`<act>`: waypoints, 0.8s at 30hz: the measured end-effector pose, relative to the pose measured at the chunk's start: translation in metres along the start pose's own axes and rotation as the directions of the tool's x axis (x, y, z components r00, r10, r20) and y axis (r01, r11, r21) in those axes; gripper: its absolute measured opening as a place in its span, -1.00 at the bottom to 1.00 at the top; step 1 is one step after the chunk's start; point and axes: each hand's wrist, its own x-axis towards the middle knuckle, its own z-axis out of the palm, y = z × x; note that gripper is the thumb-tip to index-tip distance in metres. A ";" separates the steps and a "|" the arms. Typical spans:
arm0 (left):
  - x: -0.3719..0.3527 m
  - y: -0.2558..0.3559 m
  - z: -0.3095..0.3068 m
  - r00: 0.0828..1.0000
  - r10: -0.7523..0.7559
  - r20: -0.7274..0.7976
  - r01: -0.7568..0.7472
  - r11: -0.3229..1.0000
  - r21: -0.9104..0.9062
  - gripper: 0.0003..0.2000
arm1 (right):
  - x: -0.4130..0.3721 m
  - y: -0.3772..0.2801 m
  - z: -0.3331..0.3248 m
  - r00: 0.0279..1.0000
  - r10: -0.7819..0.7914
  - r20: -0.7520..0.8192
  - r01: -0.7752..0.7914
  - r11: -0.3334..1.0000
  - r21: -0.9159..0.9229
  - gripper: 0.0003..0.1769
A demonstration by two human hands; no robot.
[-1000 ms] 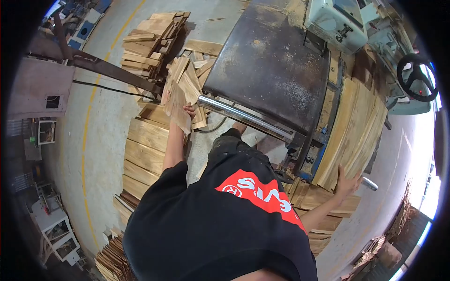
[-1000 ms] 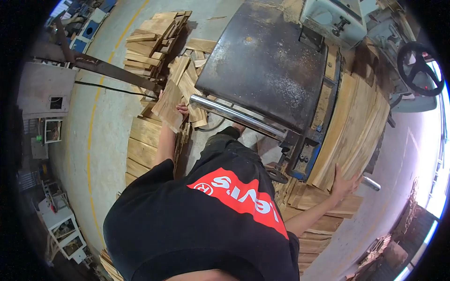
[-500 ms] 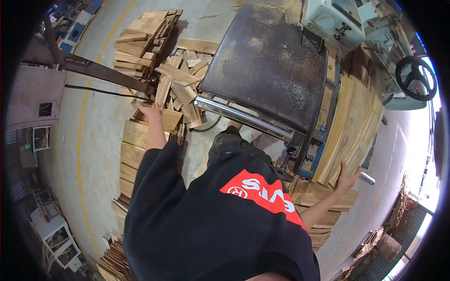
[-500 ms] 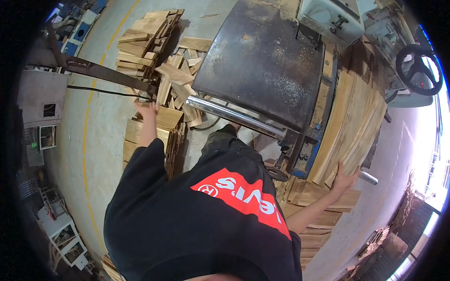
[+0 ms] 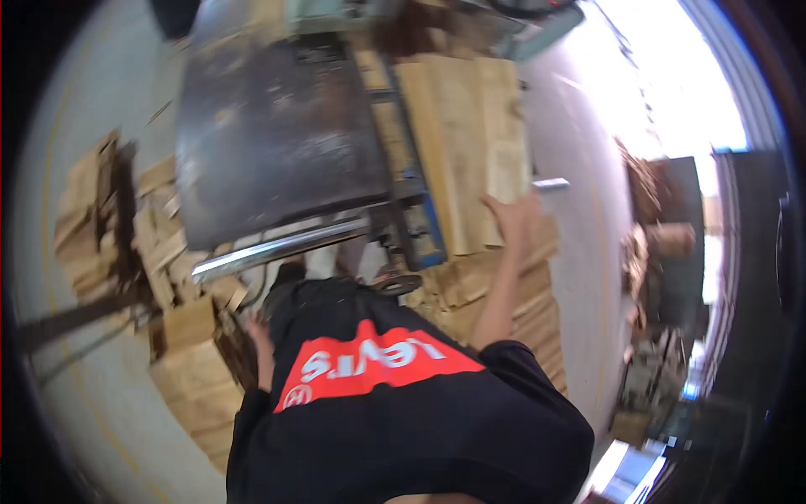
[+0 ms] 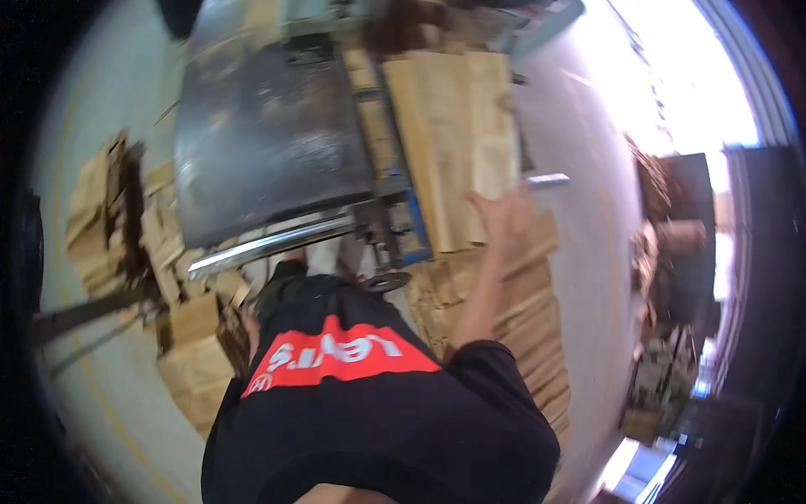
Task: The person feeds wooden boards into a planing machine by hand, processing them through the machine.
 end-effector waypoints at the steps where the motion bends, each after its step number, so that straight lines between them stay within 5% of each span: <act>1: 0.008 0.007 -0.002 0.998 0.059 0.013 -0.059 0.997 0.039 -0.37 | -0.003 -0.001 -0.002 0.998 -0.012 -0.068 0.016 0.998 0.066 0.20; 2: 0.010 0.014 0.003 0.987 0.147 0.060 -0.153 0.981 0.119 -0.36 | -0.003 0.003 0.003 0.992 -0.039 -0.119 0.056 0.988 0.143 0.26; 3: -0.015 0.036 0.025 0.979 -0.022 -0.204 0.007 0.997 -0.076 -0.32 | -0.003 0.009 0.005 0.999 0.010 -0.046 0.001 0.971 0.240 0.25; 6: -0.023 0.081 0.020 0.983 -0.135 -0.125 0.151 0.981 0.124 -0.28 | -0.013 0.003 0.014 0.989 0.043 0.139 -0.098 0.903 0.418 0.25; 7: -0.028 0.088 0.025 0.985 -0.057 -0.166 0.088 0.978 0.188 -0.37 | -0.023 -0.002 0.008 0.988 0.030 0.149 -0.089 0.909 0.408 0.26; 10: -0.041 0.112 0.026 0.991 0.024 0.131 -0.080 0.893 0.442 -0.50 | -0.054 -0.020 -0.001 0.996 -0.045 0.071 0.021 0.953 0.302 0.28; 11: -0.045 0.120 0.026 0.932 -0.082 0.353 -0.112 0.861 0.496 -0.58 | -0.064 -0.025 0.001 0.997 -0.073 0.023 0.065 0.966 0.251 0.28; 12: -0.046 0.127 0.035 0.935 -0.019 0.354 -0.294 0.514 0.806 -0.63 | -0.072 -0.029 0.004 0.995 -0.102 0.008 0.097 0.966 0.241 0.28; 14: -0.132 0.156 0.092 0.857 -0.354 0.375 -0.224 0.399 0.889 -0.61 | -0.084 -0.034 0.006 0.988 -0.152 -0.041 0.157 0.965 0.210 0.28; 16: -0.167 0.175 0.130 0.748 -0.423 0.511 -0.596 -0.091 0.798 -0.48 | -0.097 -0.031 0.019 0.959 -0.239 -0.152 0.270 0.935 0.230 0.30; 18: -0.260 0.200 0.212 0.737 -0.327 0.592 -0.676 -0.343 0.652 -0.43 | -0.107 -0.034 0.024 0.920 -0.336 -0.203 0.380 0.894 0.239 0.30; 20: -0.306 0.207 0.283 0.661 -0.339 0.669 -0.747 -0.210 0.631 -0.45 | -0.115 -0.043 0.030 0.869 -0.420 -0.261 0.479 0.847 0.231 0.27; 22: -0.290 0.174 0.316 0.552 -0.247 0.796 -0.642 0.483 0.595 -0.40 | -0.127 -0.053 0.028 0.823 -0.483 -0.300 0.552 0.804 0.221 0.24; 24: -0.297 0.146 0.360 0.472 -0.268 0.840 -0.410 0.777 0.478 -0.18 | -0.136 -0.065 0.031 0.764 -0.563 -0.314 0.637 0.735 0.232 0.21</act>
